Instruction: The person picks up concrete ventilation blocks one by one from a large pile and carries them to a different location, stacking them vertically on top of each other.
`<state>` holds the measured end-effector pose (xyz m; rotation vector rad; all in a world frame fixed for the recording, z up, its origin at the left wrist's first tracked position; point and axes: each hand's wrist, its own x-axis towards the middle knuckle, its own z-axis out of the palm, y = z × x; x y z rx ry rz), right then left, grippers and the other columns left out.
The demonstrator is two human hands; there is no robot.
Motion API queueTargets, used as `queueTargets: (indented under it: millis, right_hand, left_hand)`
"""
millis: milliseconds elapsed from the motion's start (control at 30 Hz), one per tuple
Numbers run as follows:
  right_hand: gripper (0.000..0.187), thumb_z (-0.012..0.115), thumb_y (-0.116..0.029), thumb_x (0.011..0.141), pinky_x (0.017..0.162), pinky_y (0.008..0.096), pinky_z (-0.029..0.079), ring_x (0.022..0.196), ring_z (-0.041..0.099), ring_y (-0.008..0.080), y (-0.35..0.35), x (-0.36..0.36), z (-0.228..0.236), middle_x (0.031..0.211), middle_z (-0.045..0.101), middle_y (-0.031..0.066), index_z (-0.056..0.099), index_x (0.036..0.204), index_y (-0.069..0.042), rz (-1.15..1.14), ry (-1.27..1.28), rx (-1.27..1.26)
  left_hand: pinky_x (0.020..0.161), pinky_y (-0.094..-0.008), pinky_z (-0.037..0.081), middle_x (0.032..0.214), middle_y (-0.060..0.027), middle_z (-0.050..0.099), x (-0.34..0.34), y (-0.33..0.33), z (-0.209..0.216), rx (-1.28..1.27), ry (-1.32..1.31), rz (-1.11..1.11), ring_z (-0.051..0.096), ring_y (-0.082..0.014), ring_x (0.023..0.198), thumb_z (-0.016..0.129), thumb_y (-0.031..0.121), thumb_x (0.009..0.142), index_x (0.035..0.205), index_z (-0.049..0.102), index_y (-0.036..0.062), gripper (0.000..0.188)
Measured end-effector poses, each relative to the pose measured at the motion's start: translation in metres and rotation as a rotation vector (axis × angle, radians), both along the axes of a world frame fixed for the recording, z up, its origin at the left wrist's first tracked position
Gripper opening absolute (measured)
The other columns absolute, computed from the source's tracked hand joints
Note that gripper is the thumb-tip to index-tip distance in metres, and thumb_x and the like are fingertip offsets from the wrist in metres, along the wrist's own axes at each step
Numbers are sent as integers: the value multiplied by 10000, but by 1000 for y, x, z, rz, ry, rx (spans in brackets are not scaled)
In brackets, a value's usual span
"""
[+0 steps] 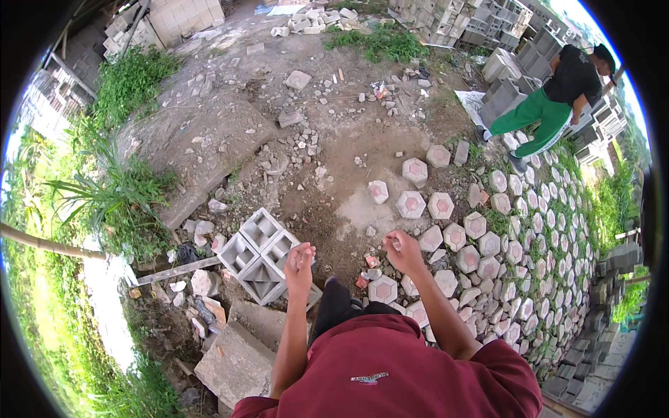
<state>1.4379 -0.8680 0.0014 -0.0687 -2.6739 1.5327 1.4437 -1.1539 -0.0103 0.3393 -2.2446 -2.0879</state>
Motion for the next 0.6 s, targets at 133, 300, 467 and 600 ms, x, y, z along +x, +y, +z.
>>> queueTargets:
  millis: [133, 300, 467, 600]
  right_hand:
    - [197, 621, -161, 881, 721, 333, 523, 814, 686, 236, -8, -15, -12, 875, 684, 138, 613, 986, 5, -37, -64, -53]
    - [218, 639, -181, 863, 718, 324, 521, 810, 685, 226, 0, -103, -39, 842, 683, 142, 627, 971, 8, 40, -8, -71]
    - [246, 626, -206, 885, 736, 338, 524, 852, 672, 235, 21, -226, -33, 917, 680, 148, 625, 1003, 10, 55, -8, -12]
    - [250, 608, -230, 916, 740, 336, 523, 830, 668, 207, 14, -306, 13, 910, 684, 120, 627, 1009, 2, -50, 31, -212]
  left_hand:
    - [776, -274, 505, 943, -73, 673, -52, 18, 2, -31, -69, -194, 631, -135, 855, 574, 214, 944, 1093, 613, -8, 270]
    - [744, -288, 524, 944, -91, 673, -160, 12, -36, -257, -15, -322, 643, -145, 847, 600, 224, 921, 1075, 621, -9, 280]
    - [765, -279, 500, 927, -88, 678, -286, 39, -7, -321, 39, -449, 637, -135, 841, 600, 209, 916, 1055, 629, -8, 259]
    - [781, -308, 513, 926, -129, 689, -385, 54, -1, -334, 32, -502, 666, -178, 856, 590, 222, 916, 1065, 620, -18, 284]
